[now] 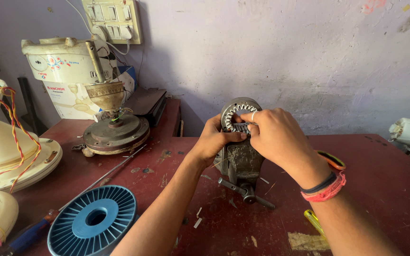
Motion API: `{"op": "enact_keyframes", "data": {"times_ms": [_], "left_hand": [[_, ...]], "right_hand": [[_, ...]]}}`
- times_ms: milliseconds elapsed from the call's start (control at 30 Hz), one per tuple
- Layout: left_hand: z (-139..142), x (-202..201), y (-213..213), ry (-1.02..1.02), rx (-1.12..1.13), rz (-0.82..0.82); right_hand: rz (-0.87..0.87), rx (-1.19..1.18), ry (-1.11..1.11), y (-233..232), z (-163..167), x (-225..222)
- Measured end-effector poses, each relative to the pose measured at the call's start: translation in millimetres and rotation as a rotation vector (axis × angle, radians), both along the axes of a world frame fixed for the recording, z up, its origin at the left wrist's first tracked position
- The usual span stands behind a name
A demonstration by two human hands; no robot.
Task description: The person winds copper wire around the slots of a motor armature held in a bench vise. They repeatedly insert the wire into slots and pull it through, rotating the armature as needed to continue winding.
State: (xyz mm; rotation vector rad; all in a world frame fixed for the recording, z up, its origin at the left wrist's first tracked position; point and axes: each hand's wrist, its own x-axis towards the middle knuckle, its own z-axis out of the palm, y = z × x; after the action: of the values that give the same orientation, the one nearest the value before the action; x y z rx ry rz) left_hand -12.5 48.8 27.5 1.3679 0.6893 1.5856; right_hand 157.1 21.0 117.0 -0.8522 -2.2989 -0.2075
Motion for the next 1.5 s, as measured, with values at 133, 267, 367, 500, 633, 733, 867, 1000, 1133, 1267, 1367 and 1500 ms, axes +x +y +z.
{"op": "enact_keyframes", "data": {"times_ms": [133,267,367,500,633,733,867,1000,1133,1267,1367,1500], "left_hand": [[1.6,-1.1,0.6,0.020,-0.025,-0.011],[3.7,-3.1,-0.9,0.027,-0.035,-0.024],[4.8,-4.2,-1.7,0.020,-0.061,-0.028],[5.1,-3.3,-1.3,0.014,-0.069,-0.022],[5.6,-4.9,-0.6,0.070,-0.045,0.015],[5.4,-5.9,-0.9,0.103,-0.060,0.042],[5.1,-7.3,-0.8,0.119,-0.073,0.066],[5.9,-7.1,0.4,0.152,-0.080,0.088],[6.6,-5.8,-0.4,0.175,-0.097,0.090],[5.6,-2.8,-1.4,0.152,-0.126,0.052],[4.3,-2.2,-0.4,0.174,-0.102,0.053],[2.3,-1.8,2.0,0.188,-0.100,0.066]], "right_hand": [[-0.077,-0.130,-0.031,-6.3,3.4,-3.5],[-0.134,-0.130,-0.053,-13.6,8.8,-3.8],[-0.069,-0.060,0.001,-16.4,12.4,-0.4],[-0.103,-0.126,-0.007,-16.4,23.0,13.0],[-0.228,-0.248,-0.012,-16.8,30.1,26.2],[-0.214,-0.252,-0.009,-15.5,28.5,24.4],[-0.134,-0.280,-0.021,-16.7,25.9,18.6],[-0.233,-0.481,-0.060,-22.8,27.4,15.3],[-0.285,-0.496,-0.130,-27.5,31.2,13.8],[-0.313,-0.504,-0.106,-28.0,31.7,13.3],[-0.294,-0.499,-0.079,-25.7,30.1,13.4],[-0.293,-0.503,-0.116,-21.5,29.6,15.6]]}}
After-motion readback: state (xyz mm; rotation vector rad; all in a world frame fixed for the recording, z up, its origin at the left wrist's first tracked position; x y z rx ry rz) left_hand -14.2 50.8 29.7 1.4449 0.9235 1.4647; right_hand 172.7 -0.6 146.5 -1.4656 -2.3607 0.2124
